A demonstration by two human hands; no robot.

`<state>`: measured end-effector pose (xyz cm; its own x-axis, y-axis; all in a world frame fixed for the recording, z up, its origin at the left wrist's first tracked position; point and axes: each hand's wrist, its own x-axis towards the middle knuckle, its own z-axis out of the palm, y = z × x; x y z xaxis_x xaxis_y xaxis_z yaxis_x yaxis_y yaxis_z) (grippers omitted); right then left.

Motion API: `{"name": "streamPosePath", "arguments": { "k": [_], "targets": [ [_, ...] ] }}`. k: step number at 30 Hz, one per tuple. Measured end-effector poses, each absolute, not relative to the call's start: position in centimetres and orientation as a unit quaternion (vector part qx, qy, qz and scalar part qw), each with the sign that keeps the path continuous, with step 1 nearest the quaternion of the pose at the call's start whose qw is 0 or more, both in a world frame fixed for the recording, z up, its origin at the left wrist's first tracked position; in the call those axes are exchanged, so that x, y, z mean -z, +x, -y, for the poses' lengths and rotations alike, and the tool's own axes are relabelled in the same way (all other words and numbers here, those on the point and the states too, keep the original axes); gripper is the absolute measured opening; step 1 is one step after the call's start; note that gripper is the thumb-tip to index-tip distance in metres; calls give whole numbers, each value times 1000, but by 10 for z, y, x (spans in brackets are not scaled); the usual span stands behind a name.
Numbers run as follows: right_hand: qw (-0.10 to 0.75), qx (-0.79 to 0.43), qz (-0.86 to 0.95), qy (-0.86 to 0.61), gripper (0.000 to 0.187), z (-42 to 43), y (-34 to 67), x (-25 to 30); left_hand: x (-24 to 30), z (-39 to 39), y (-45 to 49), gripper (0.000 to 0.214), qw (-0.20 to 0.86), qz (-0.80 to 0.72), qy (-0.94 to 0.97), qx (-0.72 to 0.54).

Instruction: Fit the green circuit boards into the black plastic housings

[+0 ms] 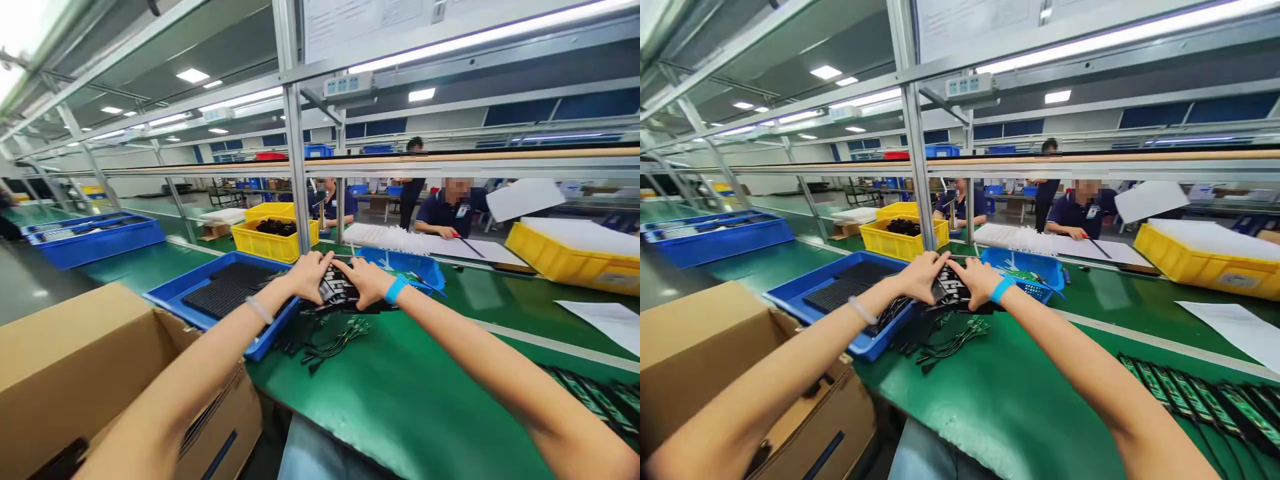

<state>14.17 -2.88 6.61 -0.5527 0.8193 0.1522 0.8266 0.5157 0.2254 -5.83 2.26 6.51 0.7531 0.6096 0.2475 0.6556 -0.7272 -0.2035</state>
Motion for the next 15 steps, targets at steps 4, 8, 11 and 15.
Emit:
{"name": "streamPosePath", "arguments": {
  "k": [4,8,11,15],
  "targets": [
    [3,124,816,-564,123,44,216,-27,-28,-46,32,122,123,249,-958,68],
    [8,94,770,-631,125,37,250,23,8,-72,81,127,110,176,-977,46],
    [21,66,742,-667,119,27,254,59,32,-88,89,125,102,127,-986,34],
    [36,21,739,-672,109,22,249,86,60,-101,75,108,66,88,-994,6]
  ]
}}
